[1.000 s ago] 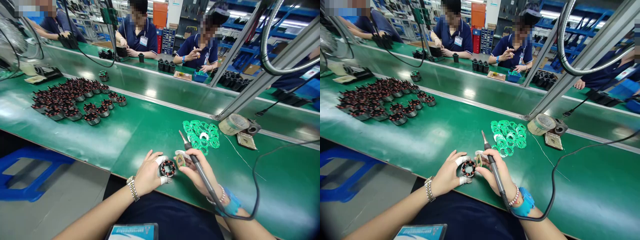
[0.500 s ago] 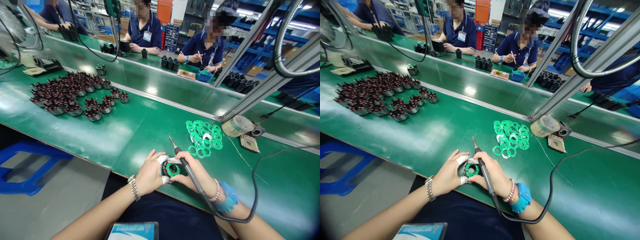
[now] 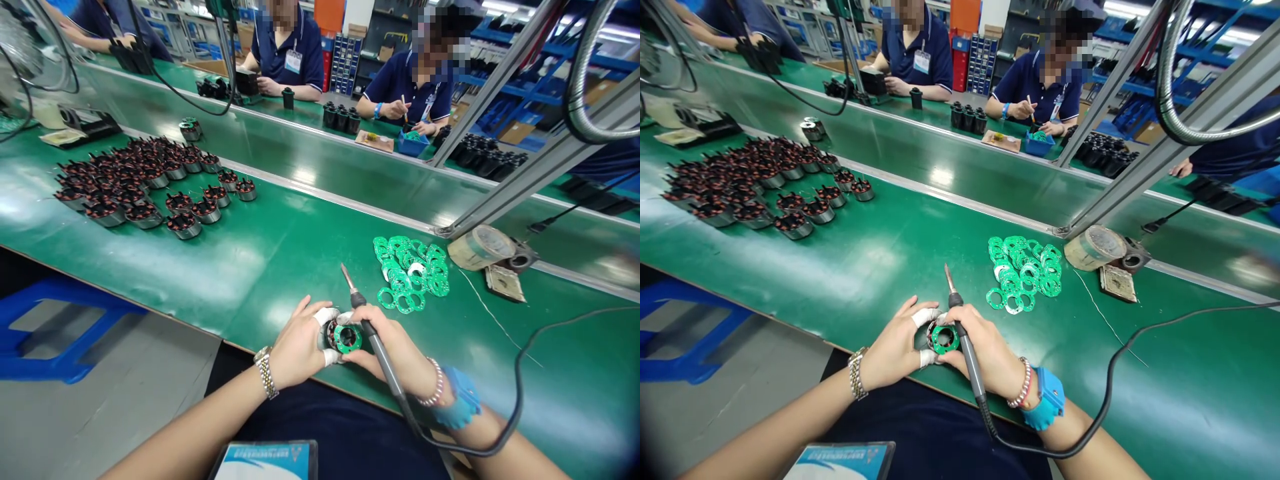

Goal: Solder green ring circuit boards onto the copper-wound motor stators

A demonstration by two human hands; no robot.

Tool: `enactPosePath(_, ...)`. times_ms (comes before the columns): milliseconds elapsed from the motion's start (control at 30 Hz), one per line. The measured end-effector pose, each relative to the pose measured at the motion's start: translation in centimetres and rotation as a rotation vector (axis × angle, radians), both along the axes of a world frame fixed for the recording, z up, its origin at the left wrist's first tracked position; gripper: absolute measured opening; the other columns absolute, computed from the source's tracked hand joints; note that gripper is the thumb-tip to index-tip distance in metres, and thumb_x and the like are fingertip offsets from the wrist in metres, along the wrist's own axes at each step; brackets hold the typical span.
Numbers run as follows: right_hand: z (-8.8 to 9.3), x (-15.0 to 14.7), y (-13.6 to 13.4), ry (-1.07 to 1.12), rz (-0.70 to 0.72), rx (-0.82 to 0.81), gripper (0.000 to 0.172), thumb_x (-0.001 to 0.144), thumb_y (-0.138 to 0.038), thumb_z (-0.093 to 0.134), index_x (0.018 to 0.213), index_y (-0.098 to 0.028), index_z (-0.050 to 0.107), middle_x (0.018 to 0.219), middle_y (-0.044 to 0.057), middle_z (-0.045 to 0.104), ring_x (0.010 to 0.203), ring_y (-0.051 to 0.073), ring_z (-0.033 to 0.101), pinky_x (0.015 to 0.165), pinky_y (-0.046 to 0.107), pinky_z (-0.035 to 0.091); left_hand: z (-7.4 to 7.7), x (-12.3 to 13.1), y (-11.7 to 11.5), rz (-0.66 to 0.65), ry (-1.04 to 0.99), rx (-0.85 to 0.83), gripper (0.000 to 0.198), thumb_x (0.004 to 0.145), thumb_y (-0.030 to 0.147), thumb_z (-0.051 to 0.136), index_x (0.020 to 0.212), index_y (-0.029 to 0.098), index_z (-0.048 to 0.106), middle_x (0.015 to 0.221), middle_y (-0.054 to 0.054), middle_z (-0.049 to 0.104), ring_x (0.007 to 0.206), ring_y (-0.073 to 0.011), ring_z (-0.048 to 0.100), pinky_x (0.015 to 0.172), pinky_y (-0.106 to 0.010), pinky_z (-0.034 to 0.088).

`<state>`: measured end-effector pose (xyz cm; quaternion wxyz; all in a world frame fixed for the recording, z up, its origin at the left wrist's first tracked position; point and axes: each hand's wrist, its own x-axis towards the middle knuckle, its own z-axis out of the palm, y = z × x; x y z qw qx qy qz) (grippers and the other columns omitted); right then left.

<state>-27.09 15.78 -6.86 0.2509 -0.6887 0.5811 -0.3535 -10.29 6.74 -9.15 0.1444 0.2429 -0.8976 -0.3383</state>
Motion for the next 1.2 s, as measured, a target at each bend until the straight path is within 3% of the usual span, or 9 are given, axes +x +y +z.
enactPosePath(300, -1.3, 1.5, 0.4, -0.055, -0.227, -0.078, 0.047, 0.065, -0.025, 0.073, 0.099, -0.024, 0.042, 0.091, 0.001, 0.057, 0.077, 0.016, 0.059, 0.063, 0.024, 0.048, 0.0, 0.1, 0.2, 0.002, -0.015, -0.03, 0.051, 0.067, 0.03, 0.065, 0.114, 0.016, 0.048, 0.117, -0.014, 0.057, 0.115, -0.0234, 0.047, 0.107, -0.048, 0.018)
enactPosePath(633, -1.7, 1.6, -0.1, -0.072, -0.19, -0.125, 0.046, 0.067, -0.025, 0.071, 0.102, -0.024, 0.042, 0.09, 0.001, 0.055, 0.076, 0.015, 0.058, 0.066, 0.025, 0.049, -0.4, -0.1, 0.2, 0.018, -0.018, -0.042, 0.054, 0.067, 0.03, 0.065, 0.116, 0.016, 0.047, 0.116, -0.014, 0.057, 0.116, -0.0219, 0.047, 0.108, -0.046, 0.017)
enactPosePath(733, -1.4, 1.2, 0.1, -0.034, -0.146, -0.136, 0.048, 0.067, -0.028, 0.071, 0.104, -0.024, 0.041, 0.095, 0.003, 0.054, 0.082, 0.017, 0.057, 0.071, 0.028, 0.049, 0.2, 0.3, -0.3, -0.036, -0.007, -0.006, 0.074, 0.059, 0.042, 0.071, 0.122, 0.017, 0.041, 0.122, -0.014, 0.053, 0.119, -0.025, 0.043, 0.108, -0.049, 0.015)
enactPosePath(833, -0.8, 0.5, 1.4, 0.029, -0.201, -0.191, 0.045, 0.069, -0.03, 0.07, 0.103, -0.024, 0.041, 0.095, 0.004, 0.054, 0.085, 0.019, 0.057, 0.073, 0.03, 0.049, 1.2, 0.8, -0.6, -0.132, -0.002, 0.084, 0.096, 0.05, 0.053, 0.073, 0.13, 0.019, 0.032, 0.129, -0.014, 0.047, 0.121, -0.0295, 0.041, 0.107, -0.052, 0.015)
enactPosePath(900, -0.6, 0.2, 2.7, 0.066, -0.275, -0.216, 0.034, 0.075, -0.024, 0.063, 0.101, -0.024, 0.041, 0.094, 0.004, 0.055, 0.084, 0.018, 0.057, 0.073, 0.029, 0.048, 1.5, 0.8, -0.6, -0.108, 0.002, 0.132, 0.09, 0.055, 0.053, 0.071, 0.129, 0.019, 0.034, 0.126, -0.013, 0.05, 0.119, -0.0298, 0.043, 0.106, -0.051, 0.02)
enactPosePath(1067, -1.3, 0.9, 4.8, 0.079, -0.343, -0.15, 0.023, 0.078, -0.017, 0.055, 0.096, -0.024, 0.042, 0.092, 0.004, 0.057, 0.079, 0.016, 0.059, 0.07, 0.027, 0.048, 0.6, 0.3, 0.3, 0.096, 0.085, 0.142, 0.046, 0.069, 0.038, 0.066, 0.109, 0.019, 0.054, 0.108, -0.008, 0.063, 0.1, -0.0232, 0.058, 0.089, -0.038, 0.045)
enactPosePath(1200, -1.5, 1.7, 4.7, 0.03, -0.371, -0.053, 0.021, 0.079, -0.018, 0.053, 0.096, -0.023, 0.041, 0.086, 0.002, 0.059, 0.066, 0.015, 0.059, 0.063, 0.025, 0.049, 0.2, 0.1, 0.5, 0.142, 0.1, 0.145, 0.046, 0.067, 0.037, 0.069, 0.108, 0.019, 0.057, 0.105, -0.007, 0.065, 0.094, -0.0226, 0.061, 0.084, -0.034, 0.049)
